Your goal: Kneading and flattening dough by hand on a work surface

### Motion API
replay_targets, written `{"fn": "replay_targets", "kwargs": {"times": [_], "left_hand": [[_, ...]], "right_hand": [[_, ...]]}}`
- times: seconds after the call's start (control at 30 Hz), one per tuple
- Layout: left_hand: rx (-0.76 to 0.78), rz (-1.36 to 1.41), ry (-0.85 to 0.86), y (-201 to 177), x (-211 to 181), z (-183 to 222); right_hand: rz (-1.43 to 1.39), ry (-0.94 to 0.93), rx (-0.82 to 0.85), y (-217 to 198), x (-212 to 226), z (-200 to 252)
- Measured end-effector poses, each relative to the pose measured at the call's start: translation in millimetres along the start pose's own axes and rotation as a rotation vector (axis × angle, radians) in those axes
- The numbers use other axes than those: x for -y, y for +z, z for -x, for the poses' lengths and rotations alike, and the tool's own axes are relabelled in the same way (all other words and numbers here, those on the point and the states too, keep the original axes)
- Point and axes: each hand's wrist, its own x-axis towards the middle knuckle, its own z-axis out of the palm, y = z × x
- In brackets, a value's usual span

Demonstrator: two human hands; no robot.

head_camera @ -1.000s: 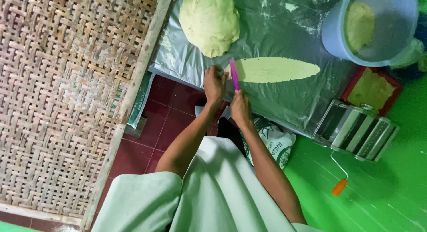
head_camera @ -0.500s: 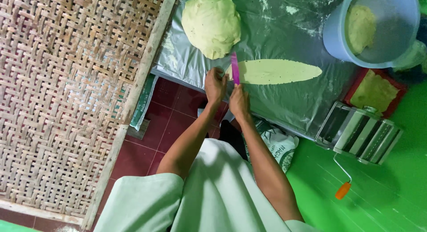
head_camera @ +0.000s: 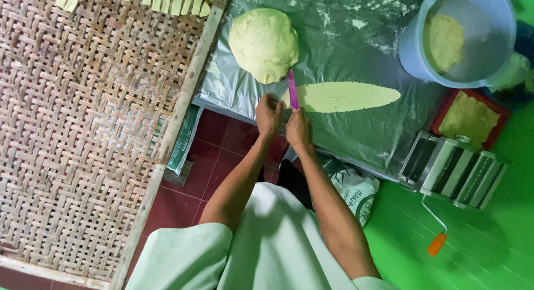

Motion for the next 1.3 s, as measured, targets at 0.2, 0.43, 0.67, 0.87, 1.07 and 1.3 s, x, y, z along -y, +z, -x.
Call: {"fn": "replay_targets", "kwargs": {"times": [0.2,0.43,0.67,0.87,1.07,1.3], "left_hand": [[0.010,-0.033,-0.025,6,7,-4],[0.001,-0.066,-0.008,3,0,0],[-0.013,-0.065,0.048,-1,-4,4],[-0.031,-0.136,0.259,-12,-28,27],[-0.091,-0.385,0.455,5,-21,21],[0.045,-0.443,0.403,9,-29,18]], "right_hand": [[0.001,-0.011,0.016,10,-29,27],[0.085,-0.006,-0.010,-7,-35,66],[-0.232,-0.051,-0.100,-30,-36,75],[-0.129,-0.213,-0.192,-31,-40,41],[-0.111,-0.188,-0.118,-32,-34,25],[-0.116,-0.199,-0.120,-33,-34,25]]}}
